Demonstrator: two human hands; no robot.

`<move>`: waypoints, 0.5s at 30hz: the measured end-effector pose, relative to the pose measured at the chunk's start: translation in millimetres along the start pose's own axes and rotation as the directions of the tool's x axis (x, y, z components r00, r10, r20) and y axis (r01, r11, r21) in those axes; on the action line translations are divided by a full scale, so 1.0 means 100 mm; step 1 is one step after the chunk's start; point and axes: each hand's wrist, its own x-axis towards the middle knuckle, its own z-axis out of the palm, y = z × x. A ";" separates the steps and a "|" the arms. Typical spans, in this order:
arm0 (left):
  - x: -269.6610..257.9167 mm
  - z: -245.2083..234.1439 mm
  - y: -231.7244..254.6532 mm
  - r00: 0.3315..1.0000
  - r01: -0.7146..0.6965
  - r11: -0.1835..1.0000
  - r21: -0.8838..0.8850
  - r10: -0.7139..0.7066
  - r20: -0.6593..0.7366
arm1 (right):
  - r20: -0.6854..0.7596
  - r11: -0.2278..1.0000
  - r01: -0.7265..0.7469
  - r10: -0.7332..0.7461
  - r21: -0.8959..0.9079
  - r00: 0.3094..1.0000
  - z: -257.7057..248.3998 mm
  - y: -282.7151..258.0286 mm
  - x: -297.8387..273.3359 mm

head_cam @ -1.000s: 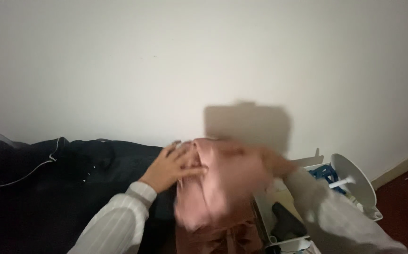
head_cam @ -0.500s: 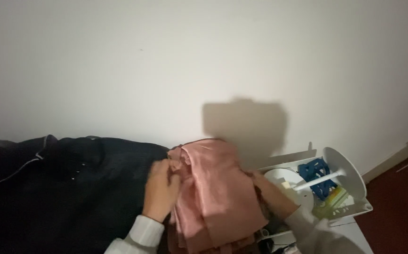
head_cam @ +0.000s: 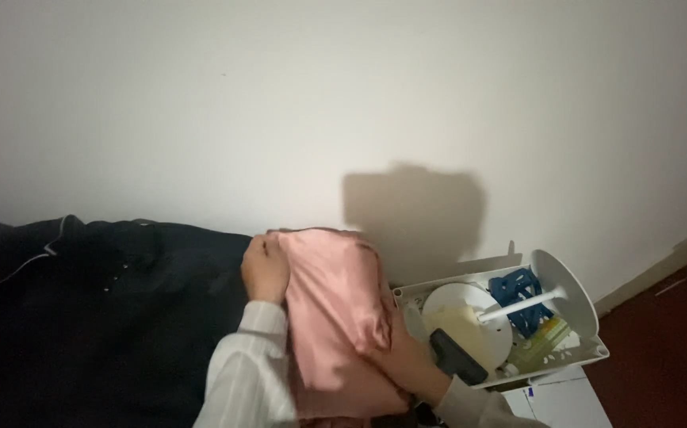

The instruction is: Folding garments and hanging a shirt in a bedroom.

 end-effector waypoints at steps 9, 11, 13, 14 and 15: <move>-0.81 -0.37 0.86 0.832 -0.551 0.677 0.488 0.404 0.380 | -0.142 0.943 -0.206 0.174 -0.263 0.975 -0.54 -0.01 0.71; -1.00 -0.17 0.62 0.800 -0.598 0.663 0.451 0.465 0.379 | -0.050 0.954 -0.265 0.261 -0.143 0.964 -0.54 0.07 0.98; -1.14 -0.06 0.42 0.762 -0.648 0.639 0.415 0.535 0.365 | 0.047 0.947 -0.320 0.321 -0.027 0.946 -0.54 -0.15 1.18; -1.18 -0.05 0.33 0.810 -0.585 0.592 0.554 0.461 0.363 | 0.054 0.920 -0.392 0.390 0.019 0.919 -0.55 -0.39 1.22; -1.22 -0.03 0.24 0.855 -0.511 0.524 0.681 0.388 0.344 | 0.066 0.885 -0.461 0.457 0.064 0.887 -0.56 -0.64 1.27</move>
